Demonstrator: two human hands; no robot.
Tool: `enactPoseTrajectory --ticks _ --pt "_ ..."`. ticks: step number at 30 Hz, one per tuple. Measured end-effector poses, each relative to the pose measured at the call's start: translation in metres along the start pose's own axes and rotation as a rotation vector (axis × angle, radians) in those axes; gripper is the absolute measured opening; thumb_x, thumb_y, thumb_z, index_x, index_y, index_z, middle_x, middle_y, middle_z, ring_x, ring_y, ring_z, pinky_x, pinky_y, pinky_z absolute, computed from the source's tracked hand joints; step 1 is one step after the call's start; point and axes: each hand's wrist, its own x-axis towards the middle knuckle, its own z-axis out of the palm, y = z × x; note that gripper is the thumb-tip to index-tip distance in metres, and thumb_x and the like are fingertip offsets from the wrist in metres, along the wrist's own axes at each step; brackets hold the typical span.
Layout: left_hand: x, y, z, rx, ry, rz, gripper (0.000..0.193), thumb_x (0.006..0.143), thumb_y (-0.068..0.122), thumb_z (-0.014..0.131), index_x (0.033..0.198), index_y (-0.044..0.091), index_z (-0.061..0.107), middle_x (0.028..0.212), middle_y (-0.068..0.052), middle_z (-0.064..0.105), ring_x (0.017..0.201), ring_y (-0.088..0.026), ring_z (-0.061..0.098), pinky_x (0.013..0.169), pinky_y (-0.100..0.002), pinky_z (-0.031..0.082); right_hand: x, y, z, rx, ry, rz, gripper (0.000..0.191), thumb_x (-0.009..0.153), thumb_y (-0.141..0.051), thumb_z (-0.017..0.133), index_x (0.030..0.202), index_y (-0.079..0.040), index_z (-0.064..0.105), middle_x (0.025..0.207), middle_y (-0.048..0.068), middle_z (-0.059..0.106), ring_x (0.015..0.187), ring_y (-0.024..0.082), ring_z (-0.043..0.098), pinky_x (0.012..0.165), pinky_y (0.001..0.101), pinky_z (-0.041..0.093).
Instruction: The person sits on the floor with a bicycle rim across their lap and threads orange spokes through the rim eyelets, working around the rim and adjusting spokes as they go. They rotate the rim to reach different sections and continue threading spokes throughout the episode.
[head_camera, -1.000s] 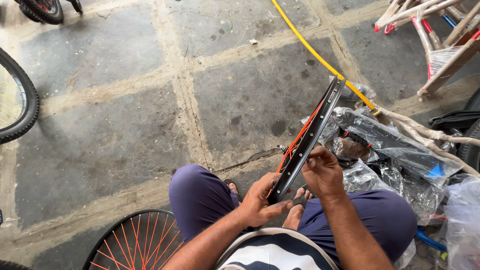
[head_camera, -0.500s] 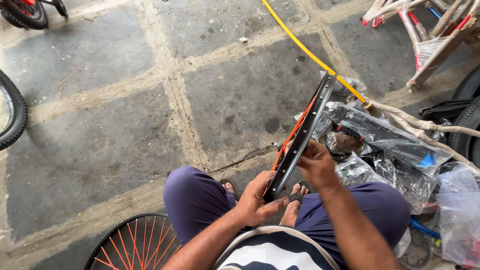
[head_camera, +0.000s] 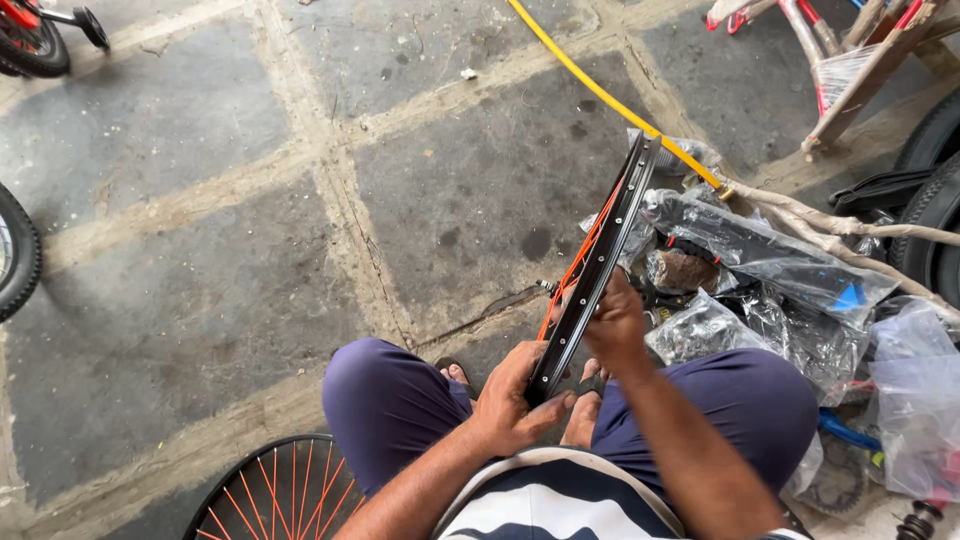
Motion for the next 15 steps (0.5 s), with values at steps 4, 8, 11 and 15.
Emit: enactPoseTrajectory --ticks 4,8,11,15 --pt "0.002 0.003 0.0 0.153 0.037 0.137 0.042 0.085 0.019 0.078 0.118 0.0 0.06 0.116 -0.018 0.065 0.109 -0.038 0.064 0.096 -0.043 0.053 -0.006 0.002 -0.002 -0.256 0.031 0.192 0.022 0.097 0.001 0.075 0.118 0.002 0.074 0.087 0.009 0.065 0.08 0.014 0.06 0.068 0.0277 0.047" --pt "-0.001 0.0 0.0 0.269 0.06 0.192 0.043 0.085 0.021 0.077 0.118 -0.002 0.061 0.117 -0.021 0.064 0.11 -0.042 0.062 0.097 -0.047 0.051 0.007 -0.021 -0.042 0.223 -0.3 0.337 0.036 0.084 0.002 0.074 0.118 -0.002 0.065 0.123 0.009 0.07 0.099 0.017 0.07 0.087 0.0326 0.06" --pt "-0.003 -0.005 0.004 0.304 0.069 0.178 0.047 0.084 0.025 0.076 0.117 -0.003 0.059 0.118 -0.022 0.063 0.111 -0.043 0.062 0.096 -0.048 0.049 -0.003 -0.013 -0.04 0.286 -0.161 0.235 0.034 0.089 0.004 0.079 0.118 -0.001 0.061 0.118 0.013 0.07 0.096 0.017 0.067 0.084 0.032 0.058" --pt "-0.005 -0.007 0.007 0.317 0.073 0.182 0.041 0.088 0.028 0.077 0.113 0.0 0.06 0.123 -0.02 0.065 0.112 -0.04 0.064 0.096 -0.047 0.05 -0.026 0.011 -0.009 -0.168 0.13 -0.205 0.032 0.1 0.004 0.082 0.109 -0.006 0.053 0.111 0.016 0.072 0.088 0.014 0.064 0.079 0.0297 0.057"
